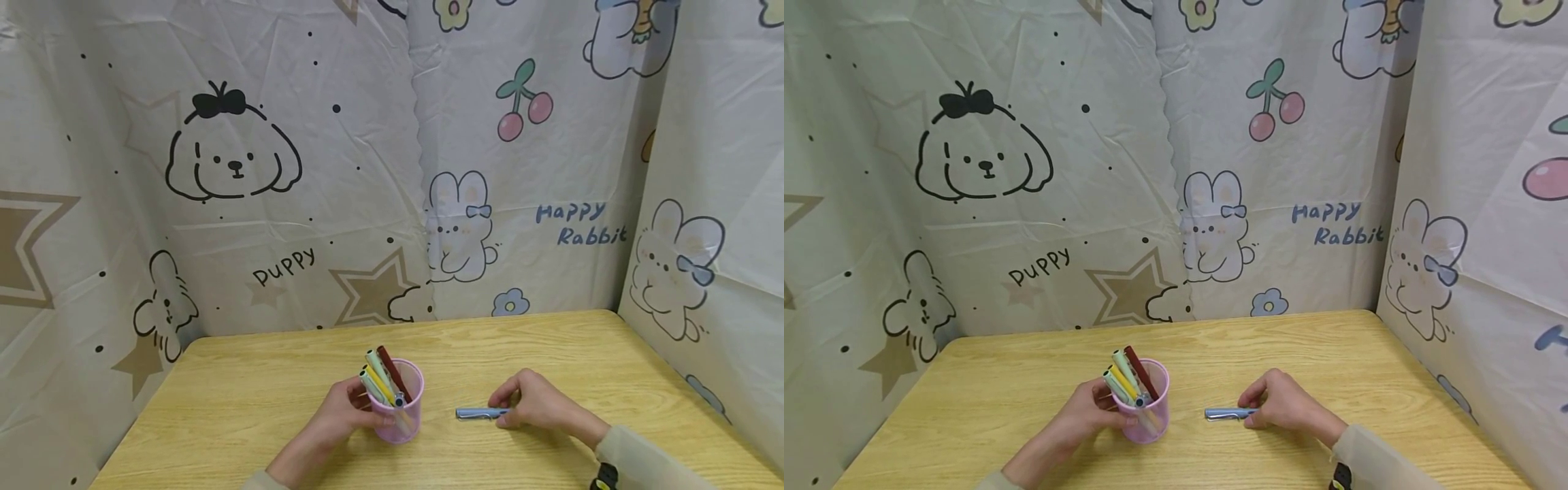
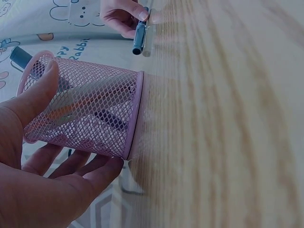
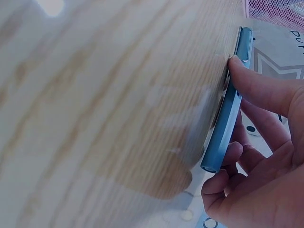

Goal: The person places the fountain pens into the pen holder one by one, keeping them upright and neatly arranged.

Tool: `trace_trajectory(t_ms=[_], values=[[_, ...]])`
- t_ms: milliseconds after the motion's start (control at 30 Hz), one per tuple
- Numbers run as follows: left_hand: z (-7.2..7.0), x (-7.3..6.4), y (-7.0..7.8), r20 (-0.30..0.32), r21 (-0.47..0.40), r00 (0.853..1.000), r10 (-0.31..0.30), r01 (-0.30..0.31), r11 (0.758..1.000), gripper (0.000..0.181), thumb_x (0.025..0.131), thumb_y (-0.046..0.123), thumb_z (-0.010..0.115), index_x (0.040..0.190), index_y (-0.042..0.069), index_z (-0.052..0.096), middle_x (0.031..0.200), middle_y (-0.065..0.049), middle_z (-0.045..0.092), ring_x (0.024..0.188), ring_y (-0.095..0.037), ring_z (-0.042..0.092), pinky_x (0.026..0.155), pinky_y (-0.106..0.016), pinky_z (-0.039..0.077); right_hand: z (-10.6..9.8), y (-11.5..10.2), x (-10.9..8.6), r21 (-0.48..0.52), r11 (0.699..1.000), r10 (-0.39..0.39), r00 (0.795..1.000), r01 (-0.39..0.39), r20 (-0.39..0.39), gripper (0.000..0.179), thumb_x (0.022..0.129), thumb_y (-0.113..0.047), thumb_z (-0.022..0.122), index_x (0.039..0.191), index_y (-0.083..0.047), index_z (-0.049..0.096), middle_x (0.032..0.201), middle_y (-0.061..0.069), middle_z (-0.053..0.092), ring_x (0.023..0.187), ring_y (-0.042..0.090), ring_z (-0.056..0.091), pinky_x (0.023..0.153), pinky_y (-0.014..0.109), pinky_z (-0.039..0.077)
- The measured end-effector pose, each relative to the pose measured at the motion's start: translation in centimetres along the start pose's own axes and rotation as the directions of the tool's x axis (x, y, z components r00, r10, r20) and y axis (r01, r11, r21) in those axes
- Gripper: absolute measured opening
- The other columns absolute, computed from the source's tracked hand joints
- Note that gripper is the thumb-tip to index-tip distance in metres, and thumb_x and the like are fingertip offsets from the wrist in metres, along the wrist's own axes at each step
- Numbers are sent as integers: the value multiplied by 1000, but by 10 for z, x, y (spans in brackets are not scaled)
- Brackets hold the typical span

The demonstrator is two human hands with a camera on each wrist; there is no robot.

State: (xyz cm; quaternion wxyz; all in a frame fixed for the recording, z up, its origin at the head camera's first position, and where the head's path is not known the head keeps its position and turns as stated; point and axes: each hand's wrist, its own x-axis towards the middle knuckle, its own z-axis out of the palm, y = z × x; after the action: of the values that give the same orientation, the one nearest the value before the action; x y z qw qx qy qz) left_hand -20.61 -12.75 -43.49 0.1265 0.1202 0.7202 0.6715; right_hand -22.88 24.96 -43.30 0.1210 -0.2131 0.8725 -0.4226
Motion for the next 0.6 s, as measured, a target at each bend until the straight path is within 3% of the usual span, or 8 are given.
trace_trajectory(t_ms=[600], values=[[0,-1,1,6,-3,1000,9,-9,1000,64,79,0,90,136,-5,62,129,-12,69,122,-30,64,104,-41,54,1,-2,2,-24,1000,-15,1000,16,13,16,78,-1,90,90,-8,81,84,0,74,76,16,60,64,24,49]])
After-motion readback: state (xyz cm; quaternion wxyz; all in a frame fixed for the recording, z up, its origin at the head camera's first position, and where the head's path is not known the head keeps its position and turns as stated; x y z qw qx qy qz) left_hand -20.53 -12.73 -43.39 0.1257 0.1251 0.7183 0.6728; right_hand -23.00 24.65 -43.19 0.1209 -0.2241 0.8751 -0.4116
